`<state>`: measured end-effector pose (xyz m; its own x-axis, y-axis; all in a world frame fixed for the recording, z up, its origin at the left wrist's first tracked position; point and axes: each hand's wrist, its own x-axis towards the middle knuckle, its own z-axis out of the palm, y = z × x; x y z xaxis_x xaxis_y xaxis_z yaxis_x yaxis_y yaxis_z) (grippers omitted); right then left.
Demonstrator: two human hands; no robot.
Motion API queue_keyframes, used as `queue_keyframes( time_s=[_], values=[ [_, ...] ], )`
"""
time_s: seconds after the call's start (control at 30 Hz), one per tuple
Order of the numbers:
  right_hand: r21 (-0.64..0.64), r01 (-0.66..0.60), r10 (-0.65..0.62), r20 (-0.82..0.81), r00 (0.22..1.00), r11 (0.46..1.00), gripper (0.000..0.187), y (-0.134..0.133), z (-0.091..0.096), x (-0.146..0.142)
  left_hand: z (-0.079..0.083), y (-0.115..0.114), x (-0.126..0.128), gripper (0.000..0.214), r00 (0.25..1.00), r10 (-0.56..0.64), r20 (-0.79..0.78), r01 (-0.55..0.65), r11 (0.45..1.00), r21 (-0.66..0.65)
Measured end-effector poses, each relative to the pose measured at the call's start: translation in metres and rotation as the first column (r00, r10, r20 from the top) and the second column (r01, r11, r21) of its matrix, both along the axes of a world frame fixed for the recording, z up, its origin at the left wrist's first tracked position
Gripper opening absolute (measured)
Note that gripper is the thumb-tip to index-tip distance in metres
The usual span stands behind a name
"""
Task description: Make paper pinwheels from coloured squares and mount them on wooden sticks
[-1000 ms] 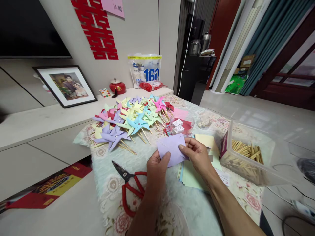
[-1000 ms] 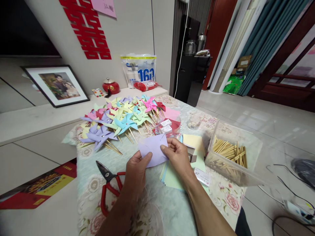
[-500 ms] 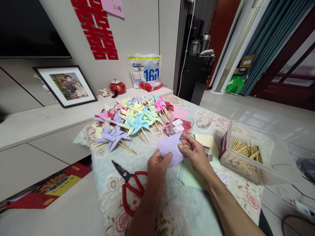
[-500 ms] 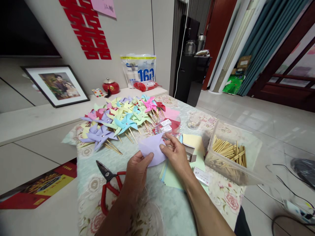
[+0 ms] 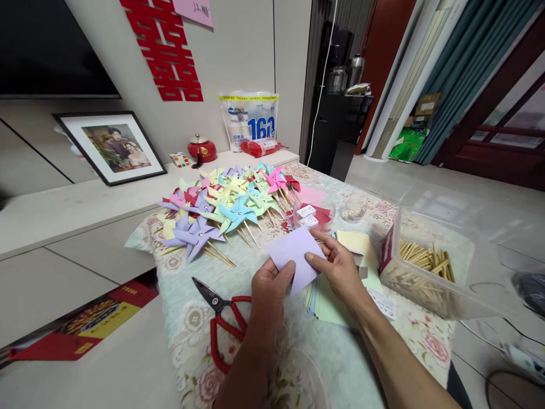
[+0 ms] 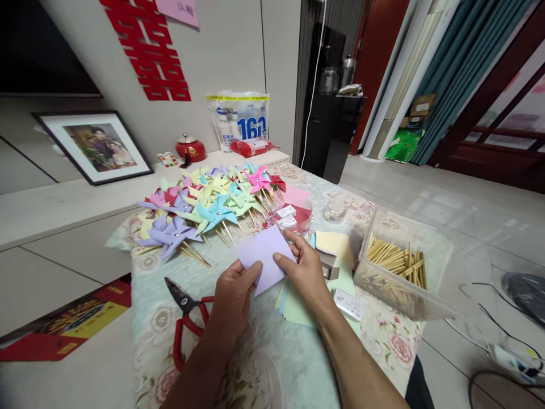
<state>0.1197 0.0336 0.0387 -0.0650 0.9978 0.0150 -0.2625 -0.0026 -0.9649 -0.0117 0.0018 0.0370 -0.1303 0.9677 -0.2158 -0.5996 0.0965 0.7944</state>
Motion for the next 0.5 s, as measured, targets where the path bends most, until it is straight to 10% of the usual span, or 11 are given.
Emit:
queue_keyframes(
  time_s=[0.3, 0.5],
  values=[
    [0.015, -0.096, 0.094, 0.108, 0.990, 0.995, 0.047, -0.002, 0.000, 0.001, -0.006, 0.005, -0.017, 0.036, 0.990, 0.070, -0.119, -0.073, 0.997, -0.023],
    [0.235, 0.018, -0.130, 0.469, 0.873, 0.972, 0.046, 0.000, -0.007, 0.003, -0.003, 0.004, -0.014, 0.020, 0.917, 0.131, -0.377, -0.142, 0.990, -0.001]
  ],
)
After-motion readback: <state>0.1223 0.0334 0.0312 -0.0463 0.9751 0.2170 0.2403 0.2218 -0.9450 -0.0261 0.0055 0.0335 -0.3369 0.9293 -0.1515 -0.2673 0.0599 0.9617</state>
